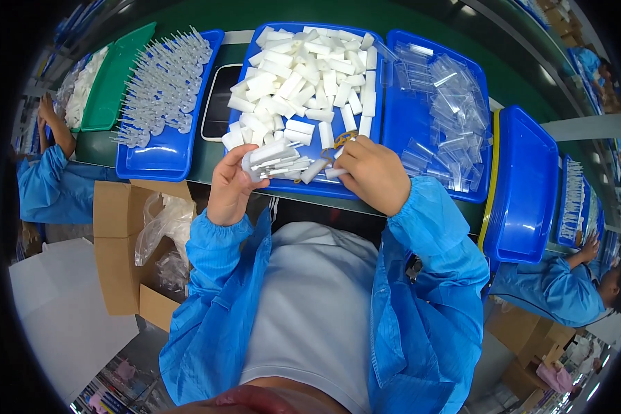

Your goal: The person assembles small component bundles by fitting foam sleeves onto the prongs of a plastic base, sliding clear plastic sleeves over them, and securing the assembly with a rubber band by hand before placing it into a tray.

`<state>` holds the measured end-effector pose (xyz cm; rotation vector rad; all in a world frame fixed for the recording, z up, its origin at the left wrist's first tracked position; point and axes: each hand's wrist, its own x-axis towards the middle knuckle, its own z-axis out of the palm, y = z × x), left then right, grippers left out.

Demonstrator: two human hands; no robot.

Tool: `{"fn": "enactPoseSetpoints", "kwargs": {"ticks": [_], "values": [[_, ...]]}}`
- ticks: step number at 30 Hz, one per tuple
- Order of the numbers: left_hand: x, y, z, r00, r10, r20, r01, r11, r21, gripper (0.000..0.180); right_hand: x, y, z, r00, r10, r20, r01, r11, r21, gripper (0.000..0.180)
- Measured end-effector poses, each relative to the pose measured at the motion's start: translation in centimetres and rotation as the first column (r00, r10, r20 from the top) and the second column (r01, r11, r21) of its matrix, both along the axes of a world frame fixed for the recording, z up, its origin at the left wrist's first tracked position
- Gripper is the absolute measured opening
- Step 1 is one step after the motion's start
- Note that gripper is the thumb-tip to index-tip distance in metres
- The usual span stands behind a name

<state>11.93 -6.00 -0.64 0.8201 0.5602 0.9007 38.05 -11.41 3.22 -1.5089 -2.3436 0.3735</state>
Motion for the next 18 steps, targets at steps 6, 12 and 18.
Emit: {"fn": "enactPoseSetpoints", "kwargs": {"ticks": [6, 12, 18], "values": [[0.0, 0.2, 0.0, 1.000, 0.004, -0.028, -0.003, 1.000, 0.017, 0.051, 0.9, -0.1, 1.6, 0.983, -0.103, -0.149, 0.101, 0.995, -0.021, 0.013], [0.4, 0.0, 0.4, 0.997, 0.027, -0.071, -0.023, 0.998, 0.055, 0.044, 0.3, -0.3, 4.2, 0.839, -0.248, -0.485, 0.177, 0.966, -0.188, 0.010], [0.7, -0.2, 0.7, 0.998, 0.020, -0.052, -0.017, 0.998, 0.053, 0.042, -0.4, 0.0, 5.1, 0.826, -0.115, -0.553, 0.057, 0.991, -0.121, 0.015]]}}
